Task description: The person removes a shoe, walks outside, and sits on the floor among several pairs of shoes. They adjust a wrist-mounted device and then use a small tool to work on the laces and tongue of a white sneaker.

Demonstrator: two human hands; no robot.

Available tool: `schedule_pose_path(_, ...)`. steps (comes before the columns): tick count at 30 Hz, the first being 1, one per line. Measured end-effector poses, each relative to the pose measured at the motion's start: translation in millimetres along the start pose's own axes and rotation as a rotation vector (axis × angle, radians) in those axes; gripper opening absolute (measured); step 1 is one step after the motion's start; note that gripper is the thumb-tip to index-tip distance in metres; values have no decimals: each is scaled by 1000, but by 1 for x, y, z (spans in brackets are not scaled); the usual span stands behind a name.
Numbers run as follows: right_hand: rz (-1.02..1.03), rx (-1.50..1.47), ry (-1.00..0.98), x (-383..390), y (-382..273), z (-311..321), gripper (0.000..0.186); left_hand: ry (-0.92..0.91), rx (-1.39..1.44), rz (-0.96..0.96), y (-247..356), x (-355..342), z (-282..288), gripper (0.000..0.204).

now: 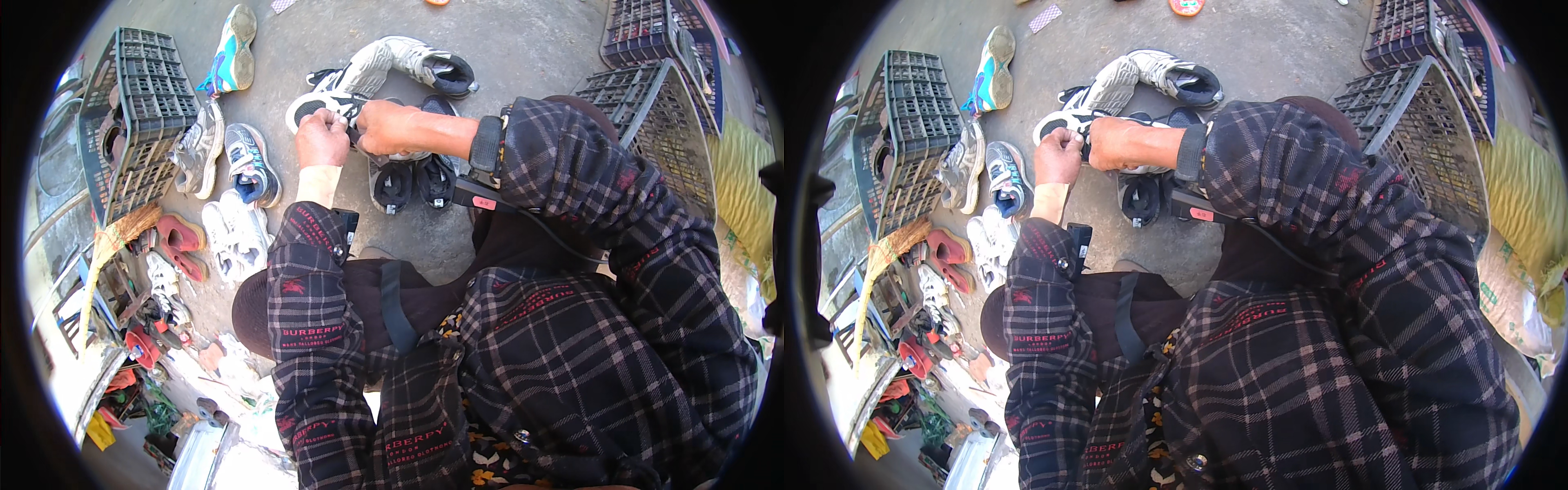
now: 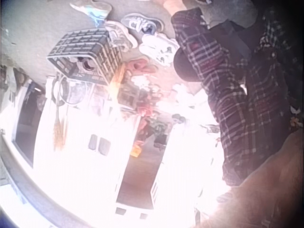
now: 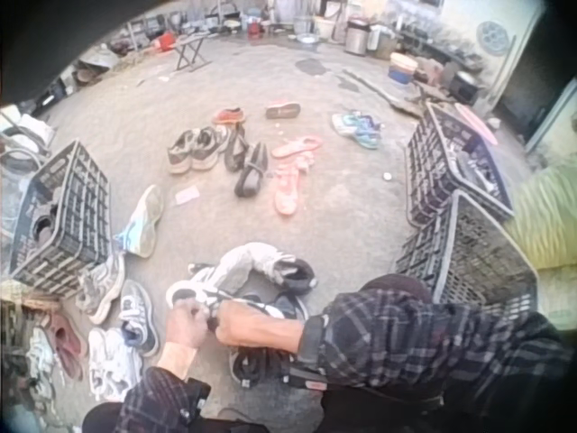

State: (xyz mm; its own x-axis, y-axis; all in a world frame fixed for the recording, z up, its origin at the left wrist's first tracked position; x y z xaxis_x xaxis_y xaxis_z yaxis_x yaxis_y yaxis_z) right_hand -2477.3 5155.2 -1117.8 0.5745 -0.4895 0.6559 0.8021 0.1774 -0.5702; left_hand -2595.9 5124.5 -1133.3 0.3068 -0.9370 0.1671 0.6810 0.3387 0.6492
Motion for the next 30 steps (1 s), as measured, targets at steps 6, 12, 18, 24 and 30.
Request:
schedule_pose_path(6, -31, 89, -55, 15, -2, 31, 27, -58, 168, 131, -17, -5, -7, 18)
schedule_pose_path(12, 65, 635, 54, 3, 15, 68, 20, -256, 665, 385, -24, 0, -11, 10)
schedule_pose_path(18, -139, 712, 93, -28, 38, 60, 18, -324, 810, 351, -12, 6, -7, 9)
schedule_pose_path(24, -199, 542, 15, -10, 51, 52, 23, -368, 823, 316, -11, 7, -5, 9)
schedule_pose_path(30, 181, 494, 347, -23, 9, 50, 26, -357, 754, 343, -13, 6, -5, 12)
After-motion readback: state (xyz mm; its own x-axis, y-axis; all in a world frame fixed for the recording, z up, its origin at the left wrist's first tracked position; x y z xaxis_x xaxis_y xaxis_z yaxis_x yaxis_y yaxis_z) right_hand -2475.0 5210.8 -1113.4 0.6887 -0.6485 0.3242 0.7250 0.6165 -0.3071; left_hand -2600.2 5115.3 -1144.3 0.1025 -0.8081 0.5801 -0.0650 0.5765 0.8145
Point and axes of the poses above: each hand's wrist, its own x-axis away from the middle knuckle, its own z-axis out of the back of the hand, y = z × x, the point moved 5 cm from there along -x, towards the middle knuckle, and after that the axes turned 4 degrees about x, right-handed, at the moved point
